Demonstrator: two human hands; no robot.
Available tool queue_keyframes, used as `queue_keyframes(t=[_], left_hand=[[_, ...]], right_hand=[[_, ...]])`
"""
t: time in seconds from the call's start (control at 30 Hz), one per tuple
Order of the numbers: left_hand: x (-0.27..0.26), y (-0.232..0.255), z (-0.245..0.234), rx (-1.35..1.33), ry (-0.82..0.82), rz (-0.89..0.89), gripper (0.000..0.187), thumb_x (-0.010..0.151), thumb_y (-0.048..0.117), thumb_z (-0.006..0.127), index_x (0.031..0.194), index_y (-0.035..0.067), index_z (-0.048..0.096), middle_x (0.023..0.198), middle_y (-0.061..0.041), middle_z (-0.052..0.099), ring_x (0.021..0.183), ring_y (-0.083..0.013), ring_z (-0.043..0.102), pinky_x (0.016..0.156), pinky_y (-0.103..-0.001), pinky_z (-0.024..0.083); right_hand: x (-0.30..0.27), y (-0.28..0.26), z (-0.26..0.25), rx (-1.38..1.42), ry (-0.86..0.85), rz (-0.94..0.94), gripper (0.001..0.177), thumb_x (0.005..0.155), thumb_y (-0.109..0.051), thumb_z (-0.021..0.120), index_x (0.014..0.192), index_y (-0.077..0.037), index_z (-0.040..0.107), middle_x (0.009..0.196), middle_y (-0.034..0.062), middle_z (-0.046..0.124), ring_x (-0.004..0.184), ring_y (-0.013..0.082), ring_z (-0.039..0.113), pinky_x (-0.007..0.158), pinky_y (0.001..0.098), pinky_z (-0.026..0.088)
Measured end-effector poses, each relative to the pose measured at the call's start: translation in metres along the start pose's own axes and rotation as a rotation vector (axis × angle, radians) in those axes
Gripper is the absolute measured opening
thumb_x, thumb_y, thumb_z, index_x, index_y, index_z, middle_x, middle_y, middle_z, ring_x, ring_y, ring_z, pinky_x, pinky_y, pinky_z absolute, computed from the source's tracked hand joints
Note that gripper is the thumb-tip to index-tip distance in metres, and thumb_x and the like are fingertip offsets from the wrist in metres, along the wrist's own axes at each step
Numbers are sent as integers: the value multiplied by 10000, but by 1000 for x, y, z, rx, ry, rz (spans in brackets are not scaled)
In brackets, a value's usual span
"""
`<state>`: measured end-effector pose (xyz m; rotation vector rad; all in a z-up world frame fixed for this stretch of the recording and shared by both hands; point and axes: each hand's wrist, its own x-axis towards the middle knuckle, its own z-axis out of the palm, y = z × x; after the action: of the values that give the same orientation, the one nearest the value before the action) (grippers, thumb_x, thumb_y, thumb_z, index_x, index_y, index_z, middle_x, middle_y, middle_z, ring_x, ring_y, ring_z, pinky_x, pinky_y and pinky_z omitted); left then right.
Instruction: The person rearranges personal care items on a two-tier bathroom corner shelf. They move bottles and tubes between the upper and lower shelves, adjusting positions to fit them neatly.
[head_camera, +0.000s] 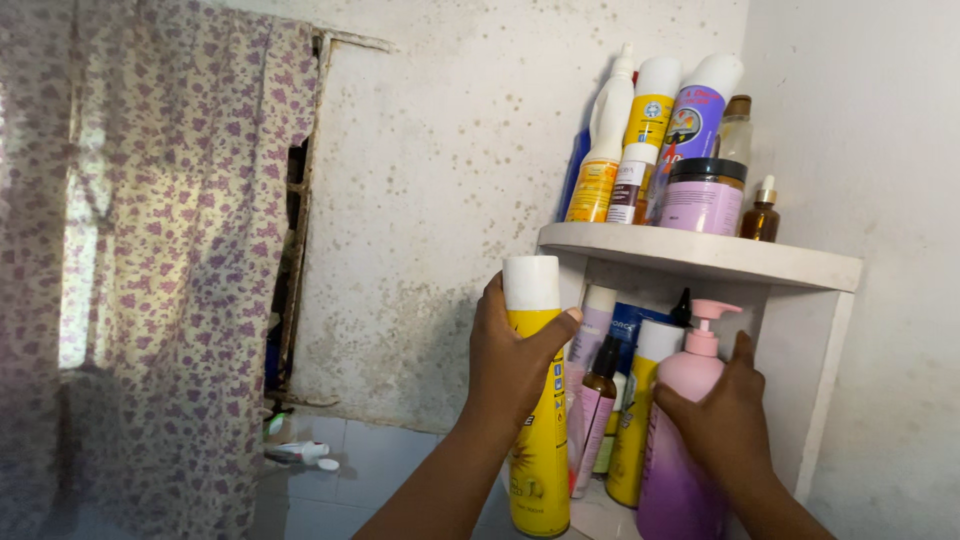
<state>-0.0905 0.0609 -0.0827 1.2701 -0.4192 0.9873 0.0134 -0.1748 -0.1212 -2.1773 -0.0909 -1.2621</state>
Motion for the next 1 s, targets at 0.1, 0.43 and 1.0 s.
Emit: queue_keyframes(t=[0.1,0.43,1.0], left_hand=[[-2,3,12,-24,-9,-5,645,747,232,805,1314,35,566,1147,-134,676,962,-230,704,825,-355,590],[-4,17,20,-74,-16,81,657,761,230,809,1341,35,568,1174,-132,691,1005,-211,702,866,-350,581],[12,37,56,-332,-255,-142,680,809,450,738,1349,97,521,1222,-142,647,1075,-234,666,890,-375,560]], right_hand=[[-5,-1,-8,5,4,-59,1284,629,-293,893,1605,61,137,1369,344,484,1193,454,566,967,474,515],[-21,-29,-19,-302,16,2,1127,711,-356,896,1587,-36,265,1319,274,545,1292,405,424,1077,539,353],[-7,-89,-71,1116,-766,65,705,947,-530,611,1444,-36,528,1185,157,731,1017,234,712,883,391,577]])
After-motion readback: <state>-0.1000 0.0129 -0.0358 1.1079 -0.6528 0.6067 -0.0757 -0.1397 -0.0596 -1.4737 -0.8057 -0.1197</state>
